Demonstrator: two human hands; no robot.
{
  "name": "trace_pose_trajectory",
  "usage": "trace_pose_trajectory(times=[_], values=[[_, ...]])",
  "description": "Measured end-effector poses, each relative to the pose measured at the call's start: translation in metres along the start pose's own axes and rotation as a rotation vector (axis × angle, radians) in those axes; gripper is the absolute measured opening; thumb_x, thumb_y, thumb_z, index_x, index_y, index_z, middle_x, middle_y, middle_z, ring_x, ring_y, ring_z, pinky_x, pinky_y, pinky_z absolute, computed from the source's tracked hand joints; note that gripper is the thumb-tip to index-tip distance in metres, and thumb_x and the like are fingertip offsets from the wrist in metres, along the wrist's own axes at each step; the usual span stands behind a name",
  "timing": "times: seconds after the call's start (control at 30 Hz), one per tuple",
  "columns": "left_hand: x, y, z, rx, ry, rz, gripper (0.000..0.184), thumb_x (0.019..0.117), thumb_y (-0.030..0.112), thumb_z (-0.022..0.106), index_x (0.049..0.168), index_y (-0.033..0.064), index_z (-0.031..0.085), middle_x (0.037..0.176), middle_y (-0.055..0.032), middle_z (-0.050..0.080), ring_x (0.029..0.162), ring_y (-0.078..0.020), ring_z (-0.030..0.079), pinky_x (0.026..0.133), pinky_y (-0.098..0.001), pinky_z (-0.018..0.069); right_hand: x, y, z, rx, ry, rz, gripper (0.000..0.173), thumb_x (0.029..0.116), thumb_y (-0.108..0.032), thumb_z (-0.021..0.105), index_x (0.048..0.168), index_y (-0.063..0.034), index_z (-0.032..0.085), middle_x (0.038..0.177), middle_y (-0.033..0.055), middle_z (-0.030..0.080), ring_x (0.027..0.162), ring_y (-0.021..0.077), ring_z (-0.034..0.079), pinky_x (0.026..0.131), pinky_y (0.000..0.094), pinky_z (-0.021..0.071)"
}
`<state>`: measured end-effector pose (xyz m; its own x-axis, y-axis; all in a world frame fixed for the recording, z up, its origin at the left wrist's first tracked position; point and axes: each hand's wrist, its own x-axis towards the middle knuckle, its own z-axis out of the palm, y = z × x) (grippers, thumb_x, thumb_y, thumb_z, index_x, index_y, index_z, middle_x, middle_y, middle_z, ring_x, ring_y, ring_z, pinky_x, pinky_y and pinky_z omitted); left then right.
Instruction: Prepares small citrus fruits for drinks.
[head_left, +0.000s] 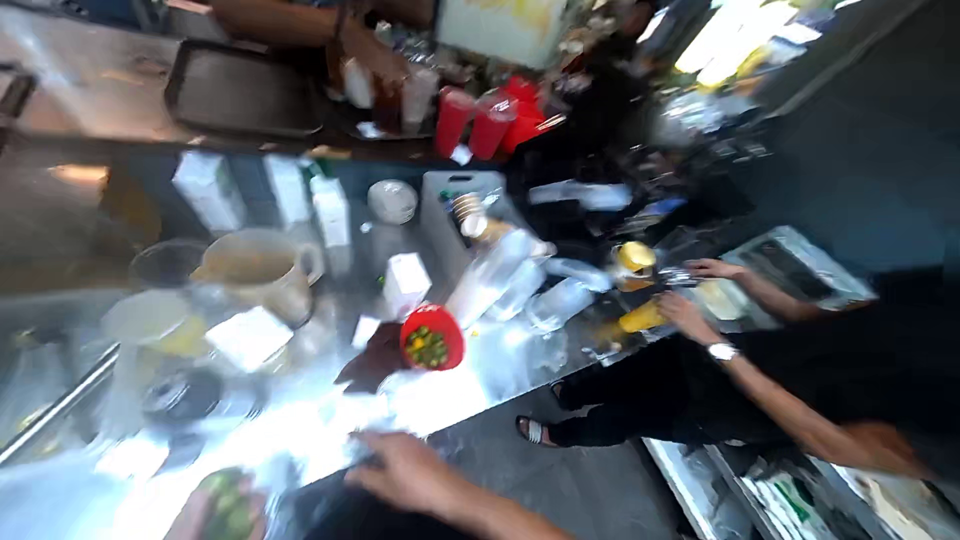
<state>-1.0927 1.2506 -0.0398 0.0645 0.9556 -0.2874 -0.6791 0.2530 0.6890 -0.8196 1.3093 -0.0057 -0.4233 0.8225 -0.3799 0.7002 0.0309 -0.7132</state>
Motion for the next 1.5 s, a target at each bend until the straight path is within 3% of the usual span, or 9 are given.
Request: trace_pose_trajectory(times=[0.1,0.2,0.27,0.47,0.83,0.97,1.13,1.3,1.5], values=[[0.002,0.006,0.035,0.027,0.137,0.060,0.035,0.1105,0.039,0.036,0.115,0.0179,0.064,0.089,-0.0002,0.070,0.064,-0.0072,0.064,0.052,-0.0220,0.0545,-0.020,-0.017,-0.024,0.121,-0.045,-0.109,0.040,0.1059,-0.029,0.054,0.142,-0.0109,0.055,0.093,0.0076,0.071,0.073,0.0173,0.068,0.070,0.0403,0.0603],[0.016,0.014,0.048,0.072,0.012,0.120,0.036,0.1085,0.043,0.043,0.121,0.0136,0.060,0.094,-0.0057,0.067,0.067,-0.0122,0.064,0.055,-0.0255,0.0553,-0.036,-0.038,-0.044,0.192,0.024,-0.295,0.031,0.1108,-0.029,0.042,0.126,-0.0071,0.058,0.085,-0.0025,0.070,0.059,0.0075,0.064,0.053,0.0281,0.0587],[0.022,0.017,0.064,0.097,-0.090,0.151,0.041,0.1079,0.046,0.044,0.126,0.0128,0.059,0.099,-0.0077,0.066,0.068,-0.0129,0.063,0.057,-0.0256,0.0556,-0.047,-0.059,-0.051,0.222,0.084,-0.381,0.028,0.1117,-0.029,0.041,0.127,-0.0078,0.052,0.089,-0.0052,0.073,0.058,0.0046,0.064,0.050,0.0245,0.0578],[0.022,0.024,0.107,0.147,-0.243,0.290,0.038,0.1071,0.046,0.048,0.126,0.0149,0.061,0.087,-0.0055,0.067,0.067,-0.0103,0.063,0.059,-0.0230,0.0553,-0.043,-0.100,-0.051,0.147,0.165,-0.449,0.027,0.1116,-0.028,0.041,0.127,-0.0080,0.052,0.091,-0.0050,0.071,0.060,0.0019,0.062,0.051,0.0221,0.0562],[0.019,0.026,0.114,0.185,-0.239,0.419,0.036,0.1084,0.042,0.047,0.126,0.0142,0.061,0.085,-0.0054,0.066,0.067,-0.0100,0.063,0.060,-0.0230,0.0549,-0.045,-0.102,-0.055,0.134,0.118,-0.415,0.026,0.1113,-0.028,0.040,0.126,-0.0104,0.052,0.088,-0.0065,0.070,0.058,0.0010,0.061,0.049,0.0209,0.0550],[0.022,0.033,0.112,0.229,-0.225,0.455,0.036,0.1088,0.042,0.046,0.128,0.0146,0.059,0.085,-0.0055,0.065,0.066,-0.0114,0.063,0.060,-0.0246,0.0557,-0.059,-0.092,-0.057,0.069,0.080,-0.394,0.026,0.1112,-0.030,0.040,0.124,-0.0101,0.051,0.081,-0.0066,0.067,0.055,0.0020,0.060,0.047,0.0227,0.0546],[0.020,0.025,0.120,0.379,-0.243,0.455,0.033,0.1083,0.040,0.049,0.128,0.0161,0.062,0.088,-0.0013,0.067,0.072,-0.0075,0.064,0.064,-0.0232,0.0563,-0.035,-0.109,-0.062,0.039,0.205,-0.442,0.024,0.1106,-0.026,0.041,0.119,-0.0080,0.054,0.082,-0.0043,0.067,0.060,0.0028,0.062,0.053,0.0230,0.0559],[0.026,0.038,0.117,0.306,-0.239,0.447,0.034,0.1083,0.041,0.048,0.126,0.0147,0.061,0.085,-0.0042,0.065,0.065,-0.0100,0.063,0.059,-0.0237,0.0556,-0.050,-0.098,-0.060,0.072,0.082,-0.382,0.024,0.1108,-0.029,0.040,0.121,-0.0102,0.052,0.079,-0.0056,0.066,0.055,0.0040,0.060,0.048,0.0244,0.0549],[0.027,0.033,0.116,0.323,-0.272,0.368,0.033,0.1084,0.040,0.048,0.122,0.0143,0.063,0.082,-0.0031,0.065,0.065,-0.0090,0.062,0.059,-0.0226,0.0548,-0.036,-0.102,-0.063,0.117,0.076,-0.387,0.022,0.1111,-0.027,0.041,0.120,-0.0101,0.051,0.084,-0.0053,0.068,0.057,0.0037,0.061,0.051,0.0236,0.0565]])
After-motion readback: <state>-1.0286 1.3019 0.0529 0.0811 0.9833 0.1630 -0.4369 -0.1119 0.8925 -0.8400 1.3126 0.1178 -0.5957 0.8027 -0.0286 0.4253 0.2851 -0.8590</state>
